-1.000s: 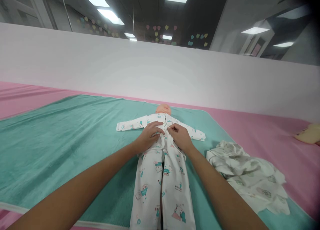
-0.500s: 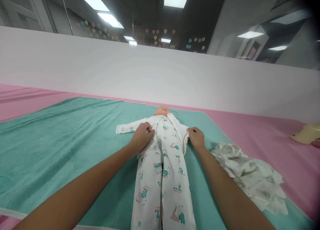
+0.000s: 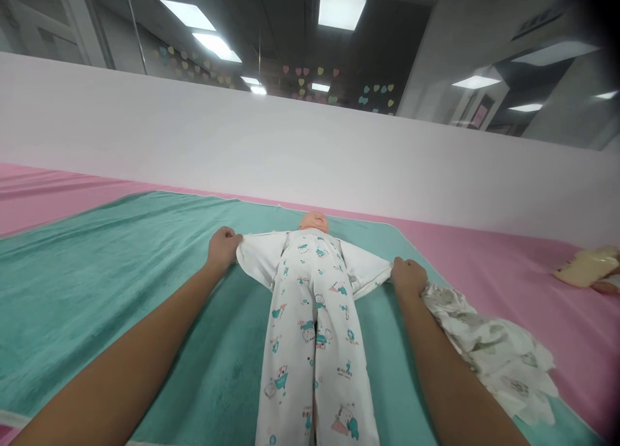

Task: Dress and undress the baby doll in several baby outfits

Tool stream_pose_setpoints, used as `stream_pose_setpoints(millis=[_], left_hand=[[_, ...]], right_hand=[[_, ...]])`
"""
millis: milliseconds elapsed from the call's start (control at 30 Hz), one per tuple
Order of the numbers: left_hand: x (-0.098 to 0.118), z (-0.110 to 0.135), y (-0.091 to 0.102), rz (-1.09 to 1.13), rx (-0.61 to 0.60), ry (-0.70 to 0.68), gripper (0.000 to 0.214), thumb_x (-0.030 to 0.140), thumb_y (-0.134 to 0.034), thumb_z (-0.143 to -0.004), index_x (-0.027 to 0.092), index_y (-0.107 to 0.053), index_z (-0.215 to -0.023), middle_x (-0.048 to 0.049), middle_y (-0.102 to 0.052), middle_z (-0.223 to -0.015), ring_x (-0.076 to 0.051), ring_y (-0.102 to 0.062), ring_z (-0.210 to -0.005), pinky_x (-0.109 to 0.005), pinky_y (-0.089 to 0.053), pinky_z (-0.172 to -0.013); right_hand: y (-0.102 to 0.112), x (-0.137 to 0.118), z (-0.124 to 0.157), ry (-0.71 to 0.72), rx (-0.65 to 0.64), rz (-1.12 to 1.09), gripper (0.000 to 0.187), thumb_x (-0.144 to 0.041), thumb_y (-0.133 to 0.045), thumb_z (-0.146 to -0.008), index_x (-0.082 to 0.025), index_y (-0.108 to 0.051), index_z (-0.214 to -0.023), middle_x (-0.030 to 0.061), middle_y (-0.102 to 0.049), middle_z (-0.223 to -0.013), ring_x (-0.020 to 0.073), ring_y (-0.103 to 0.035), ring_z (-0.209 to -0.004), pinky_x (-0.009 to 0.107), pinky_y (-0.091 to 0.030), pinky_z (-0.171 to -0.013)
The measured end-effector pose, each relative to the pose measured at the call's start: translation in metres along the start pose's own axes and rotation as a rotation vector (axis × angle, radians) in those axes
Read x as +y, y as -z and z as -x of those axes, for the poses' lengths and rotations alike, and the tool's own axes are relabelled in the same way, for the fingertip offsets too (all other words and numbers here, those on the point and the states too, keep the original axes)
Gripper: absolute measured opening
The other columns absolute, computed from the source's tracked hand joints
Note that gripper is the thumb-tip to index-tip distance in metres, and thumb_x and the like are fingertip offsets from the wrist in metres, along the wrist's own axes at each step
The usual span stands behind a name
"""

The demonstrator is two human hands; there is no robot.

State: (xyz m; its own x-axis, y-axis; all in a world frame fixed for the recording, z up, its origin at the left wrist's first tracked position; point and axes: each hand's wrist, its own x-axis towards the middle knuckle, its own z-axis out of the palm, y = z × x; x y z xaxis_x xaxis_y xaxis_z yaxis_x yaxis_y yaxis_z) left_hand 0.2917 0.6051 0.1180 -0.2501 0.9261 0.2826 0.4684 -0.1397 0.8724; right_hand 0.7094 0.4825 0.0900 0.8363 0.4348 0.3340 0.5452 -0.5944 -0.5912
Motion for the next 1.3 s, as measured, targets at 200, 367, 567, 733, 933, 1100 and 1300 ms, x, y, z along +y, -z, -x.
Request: stream_pose_setpoints(millis=[200,367,567,733,933,1100,1300], left_hand=[[-0.019,-0.015,0.006,-0.081,0.027,0.055,0.010,0.024,-0.052,-0.059,0.019,-0.043,-0.059,0.0044,-0.044,-0.055,-0.011,-0.042,-0.053,-0.021,-0.029,-0.048],[-0.028,-0.025,0.009,-0.147,0.075,0.100,0.008,0.025,-0.051,-0.060,0.019,-0.045,-0.059,0.0024,-0.047,-0.055,-0.013,-0.045,-0.054,-0.023,-0.030,-0.049],[-0.028,-0.028,0.015,-0.240,0.047,0.120,0.009,0.025,-0.049,-0.063,0.020,-0.043,-0.058,-0.0002,-0.051,-0.055,-0.015,-0.049,-0.053,-0.023,-0.032,-0.047],[-0.032,-0.025,0.011,-0.383,-0.017,0.063,0.002,0.023,-0.044,-0.066,0.020,-0.044,-0.067,-0.0032,-0.057,-0.064,-0.020,-0.054,-0.063,-0.026,-0.034,-0.051],[-0.032,-0.014,0.000,-0.544,-0.139,-0.058,0.018,0.021,-0.038,-0.073,0.022,-0.048,-0.088,-0.0073,-0.063,-0.080,-0.027,-0.059,-0.078,-0.030,-0.035,-0.058],[-0.031,-0.014,0.000,-0.584,-0.154,-0.074,0.023,0.025,-0.034,-0.080,0.022,-0.048,-0.097,-0.0104,-0.064,-0.094,-0.029,-0.059,-0.088,-0.032,-0.038,-0.063],[-0.028,-0.011,0.003,-0.582,-0.137,-0.065,0.024,0.023,-0.034,-0.080,0.021,-0.052,-0.097,-0.0094,-0.064,-0.096,-0.027,-0.060,-0.089,-0.030,-0.040,-0.062]], right_hand=[[0.008,0.012,-0.015,-0.104,-0.035,0.123,0.023,-0.028,-0.042,-0.073,-0.016,-0.061,-0.067,0.0133,-0.056,-0.069,0.0234,-0.055,-0.072,0.030,-0.036,-0.057],[0.010,0.017,-0.020,-0.139,-0.076,0.145,0.020,-0.026,-0.043,-0.073,-0.017,-0.061,-0.068,0.0145,-0.059,-0.074,0.0253,-0.058,-0.082,0.031,-0.038,-0.060],[0.009,0.024,-0.024,-0.201,-0.090,0.103,0.021,-0.027,-0.041,-0.075,-0.017,-0.054,-0.061,0.0164,-0.059,-0.079,0.0274,-0.059,-0.078,0.032,-0.038,-0.054],[0.004,0.025,-0.024,-0.140,-0.120,0.064,0.023,-0.026,-0.042,-0.074,-0.017,-0.046,-0.053,0.0128,-0.057,-0.074,0.0242,-0.058,-0.075,0.028,-0.034,-0.053],[-0.006,0.013,-0.008,-0.055,-0.112,-0.041,0.026,-0.035,-0.040,-0.073,-0.020,-0.043,-0.052,0.0041,-0.049,-0.058,0.0170,-0.047,-0.058,0.027,-0.027,-0.049],[-0.005,0.012,-0.003,-0.094,-0.033,-0.145,0.028,-0.038,-0.033,-0.076,-0.021,-0.042,-0.056,0.0035,-0.049,-0.059,0.0161,-0.039,-0.054,0.028,-0.025,-0.048],[-0.004,0.012,-0.002,-0.118,-0.004,-0.293,0.034,-0.039,-0.025,-0.080,-0.019,-0.050,-0.067,0.0059,-0.059,-0.071,0.0173,-0.047,-0.061,0.027,-0.034,-0.053]])
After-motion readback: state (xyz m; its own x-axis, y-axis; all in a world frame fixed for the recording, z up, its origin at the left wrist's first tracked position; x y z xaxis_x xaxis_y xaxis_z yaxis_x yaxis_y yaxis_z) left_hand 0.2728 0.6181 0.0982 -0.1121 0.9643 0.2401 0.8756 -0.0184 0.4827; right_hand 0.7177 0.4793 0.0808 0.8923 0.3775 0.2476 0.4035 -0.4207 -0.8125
